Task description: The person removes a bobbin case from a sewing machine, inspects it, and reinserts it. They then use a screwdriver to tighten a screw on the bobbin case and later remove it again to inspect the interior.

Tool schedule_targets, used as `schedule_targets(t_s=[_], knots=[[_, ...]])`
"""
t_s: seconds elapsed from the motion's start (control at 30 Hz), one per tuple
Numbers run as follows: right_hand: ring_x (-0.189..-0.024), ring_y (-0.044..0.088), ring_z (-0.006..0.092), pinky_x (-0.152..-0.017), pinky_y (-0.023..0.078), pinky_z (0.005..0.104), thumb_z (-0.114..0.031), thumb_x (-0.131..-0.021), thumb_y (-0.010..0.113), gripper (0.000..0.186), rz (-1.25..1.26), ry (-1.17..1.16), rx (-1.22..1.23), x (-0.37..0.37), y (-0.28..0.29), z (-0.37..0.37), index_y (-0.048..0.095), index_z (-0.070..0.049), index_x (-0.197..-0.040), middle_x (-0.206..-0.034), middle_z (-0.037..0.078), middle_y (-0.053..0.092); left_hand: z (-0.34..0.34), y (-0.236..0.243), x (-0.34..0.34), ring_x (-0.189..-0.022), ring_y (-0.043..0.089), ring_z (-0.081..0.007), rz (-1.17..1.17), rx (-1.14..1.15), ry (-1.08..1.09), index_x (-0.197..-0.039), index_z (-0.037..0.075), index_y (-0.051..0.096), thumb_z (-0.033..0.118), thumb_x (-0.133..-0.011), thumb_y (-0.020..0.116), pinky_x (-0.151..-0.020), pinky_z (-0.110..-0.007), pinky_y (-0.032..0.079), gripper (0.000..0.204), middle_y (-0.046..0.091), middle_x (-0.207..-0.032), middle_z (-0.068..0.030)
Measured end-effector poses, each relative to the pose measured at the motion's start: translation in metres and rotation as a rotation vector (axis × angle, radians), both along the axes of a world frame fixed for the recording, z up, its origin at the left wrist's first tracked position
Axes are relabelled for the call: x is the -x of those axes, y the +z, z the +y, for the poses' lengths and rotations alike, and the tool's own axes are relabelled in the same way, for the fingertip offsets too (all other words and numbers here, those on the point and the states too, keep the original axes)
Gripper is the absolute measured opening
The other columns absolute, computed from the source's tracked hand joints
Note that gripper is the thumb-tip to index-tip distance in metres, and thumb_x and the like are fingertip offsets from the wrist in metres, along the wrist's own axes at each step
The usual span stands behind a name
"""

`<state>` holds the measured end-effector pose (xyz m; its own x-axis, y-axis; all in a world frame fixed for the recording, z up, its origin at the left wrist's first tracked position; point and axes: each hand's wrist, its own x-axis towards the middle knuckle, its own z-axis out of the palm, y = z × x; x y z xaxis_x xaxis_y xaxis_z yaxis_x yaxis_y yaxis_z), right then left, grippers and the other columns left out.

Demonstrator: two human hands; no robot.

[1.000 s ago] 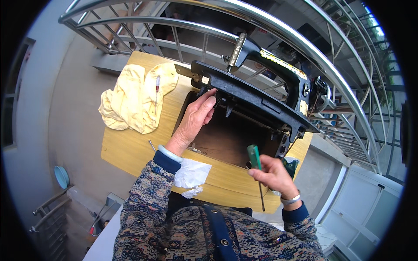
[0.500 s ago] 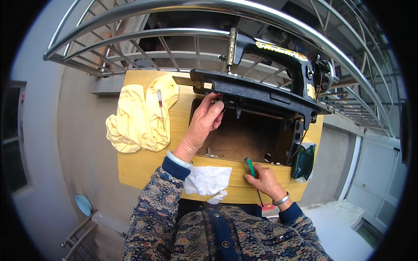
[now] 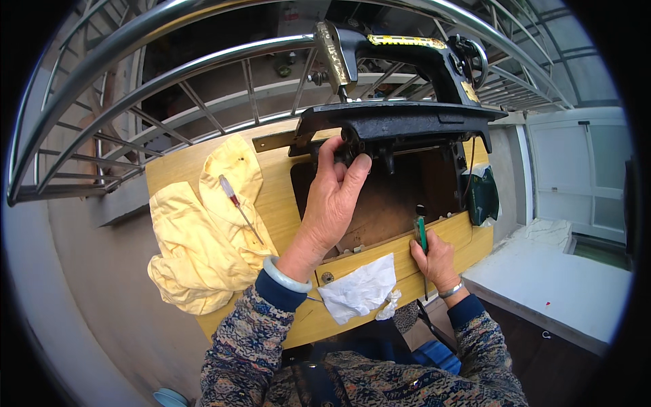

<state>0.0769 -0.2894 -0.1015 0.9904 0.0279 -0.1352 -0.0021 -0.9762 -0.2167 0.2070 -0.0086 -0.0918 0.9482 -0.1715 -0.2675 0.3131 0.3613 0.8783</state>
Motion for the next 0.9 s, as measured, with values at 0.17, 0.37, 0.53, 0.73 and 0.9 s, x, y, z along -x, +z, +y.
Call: schedule_targets(t_s=[0.17, 0.37, 0.53, 0.73, 0.9], knots=[[-0.058, 0.065, 0.0352, -0.054, 0.051, 0.0433, -0.029, -0.092, 0.072, 0.03, -0.057, 0.02, 0.027, 0.001, -0.002, 0.001, 0.054, -0.007, -0.083, -0.063, 0.015, 0.062, 0.0, 0.002, -0.005, -0.069, 0.046, -0.0077, 0.058, 0.128, 0.014, -0.138, 0.008, 0.042, 0.044, -0.108, 0.055, -0.063, -0.026, 0.041, 0.048, 0.054, -0.077, 0.0021], [-0.057, 0.064, 0.0354, -0.053, 0.05, 0.043, -0.028, -0.092, 0.071, 0.029, -0.076, 0.009, 0.041, 0.0, -0.002, 0.004, 0.054, -0.007, -0.082, -0.063, 0.015, 0.061, 0.0, -0.006, -0.01, -0.063, 0.05, -0.0121, 0.011, -0.033, -0.002, -0.131, 0.009, 0.043, 0.047, -0.108, 0.054, -0.06, -0.031, 0.042, 0.046, 0.056, -0.068, -0.0033], [-0.057, 0.064, 0.0353, -0.053, 0.05, 0.0419, -0.028, -0.091, 0.072, 0.028, -0.077, -0.001, 0.028, 0.0, -0.001, 0.006, 0.055, -0.007, -0.081, -0.062, 0.015, 0.061, 0.001, -0.008, -0.014, -0.061, 0.05, -0.015, -0.031, -0.062, 0.001, -0.127, 0.009, 0.043, 0.047, -0.107, 0.056, -0.059, -0.034, 0.042, 0.045, 0.058, -0.067, -0.0067], [-0.057, 0.064, 0.0352, -0.053, 0.051, 0.0418, -0.027, -0.091, 0.072, 0.028, -0.071, -0.011, 0.045, -0.001, 0.001, 0.009, 0.055, -0.007, -0.081, -0.062, 0.015, 0.061, 0.004, -0.004, -0.015, -0.062, 0.048, -0.0133, 0.006, -0.002, -0.015, -0.125, 0.009, 0.043, 0.047, -0.106, 0.059, -0.06, -0.033, 0.042, 0.045, 0.057, -0.066, -0.0062], [-0.057, 0.064, 0.0359, -0.053, 0.05, 0.0423, -0.026, -0.091, 0.071, 0.027, -0.11, -0.013, 0.049, 0.0, 0.001, 0.013, 0.055, -0.007, -0.081, -0.062, 0.015, 0.06, 0.003, -0.006, -0.016, -0.061, 0.047, -0.0111, 0.013, 0.048, -0.006, -0.125, 0.008, 0.044, 0.044, -0.105, 0.061, -0.058, -0.031, 0.04, 0.045, 0.055, -0.065, -0.0041]])
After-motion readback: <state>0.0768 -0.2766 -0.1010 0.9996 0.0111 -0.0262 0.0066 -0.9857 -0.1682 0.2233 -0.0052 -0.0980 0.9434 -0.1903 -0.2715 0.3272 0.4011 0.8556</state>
